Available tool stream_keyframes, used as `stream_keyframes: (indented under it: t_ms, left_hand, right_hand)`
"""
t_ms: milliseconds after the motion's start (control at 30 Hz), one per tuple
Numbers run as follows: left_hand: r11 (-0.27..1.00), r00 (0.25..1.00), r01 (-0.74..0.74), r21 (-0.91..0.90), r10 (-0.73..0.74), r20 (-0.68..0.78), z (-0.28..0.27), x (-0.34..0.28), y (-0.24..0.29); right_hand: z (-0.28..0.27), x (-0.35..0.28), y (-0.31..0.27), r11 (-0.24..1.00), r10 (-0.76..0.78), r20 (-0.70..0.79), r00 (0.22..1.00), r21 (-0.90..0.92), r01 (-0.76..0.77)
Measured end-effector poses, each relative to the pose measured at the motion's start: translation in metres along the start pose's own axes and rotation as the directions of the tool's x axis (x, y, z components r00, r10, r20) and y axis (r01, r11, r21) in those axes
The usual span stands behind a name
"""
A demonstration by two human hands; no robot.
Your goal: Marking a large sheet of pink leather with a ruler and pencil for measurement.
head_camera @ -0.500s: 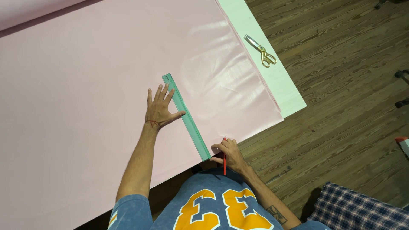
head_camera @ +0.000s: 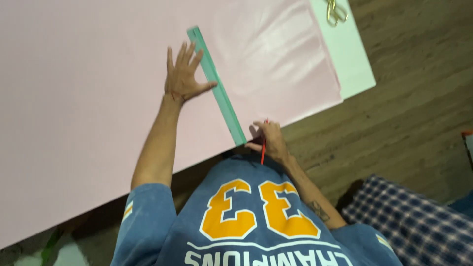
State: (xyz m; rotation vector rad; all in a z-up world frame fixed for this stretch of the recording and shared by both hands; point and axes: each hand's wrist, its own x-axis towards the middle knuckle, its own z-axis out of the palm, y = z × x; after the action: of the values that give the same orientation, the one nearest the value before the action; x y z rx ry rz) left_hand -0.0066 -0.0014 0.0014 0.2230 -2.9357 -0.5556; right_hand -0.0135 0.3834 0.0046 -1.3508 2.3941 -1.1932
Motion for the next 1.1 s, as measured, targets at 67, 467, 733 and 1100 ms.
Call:
stream_keyframes:
  t_ms: [67,467,733,1100]
  left_hand:
    - [1.0,1.0,0.0,-0.012,0.0,-0.002,0.0,-0.001,0.003]
    - [0.997,0.998,-0.048,-0.056,0.045,-0.053,-0.007,-0.002,0.001]
    - [0.997,1.0,-0.004,-0.082,0.002,-0.026,-0.011,0.001,0.004]
    - [0.998,1.0,0.014,-0.054,-0.014,0.001,-0.007,0.002,0.0]
  right_hand:
    - [0.003,-0.005,0.001,1.0,0.023,-0.002,1.0,0.017,-0.023]
    - [0.005,0.003,-0.006,0.996,0.081,0.014,0.997,0.043,-0.081]
    - [0.007,0.004,-0.001,0.998,0.045,0.011,0.999,0.04,-0.045]
    - [0.008,0.003,0.0,0.997,0.077,0.01,0.997,0.029,-0.078]
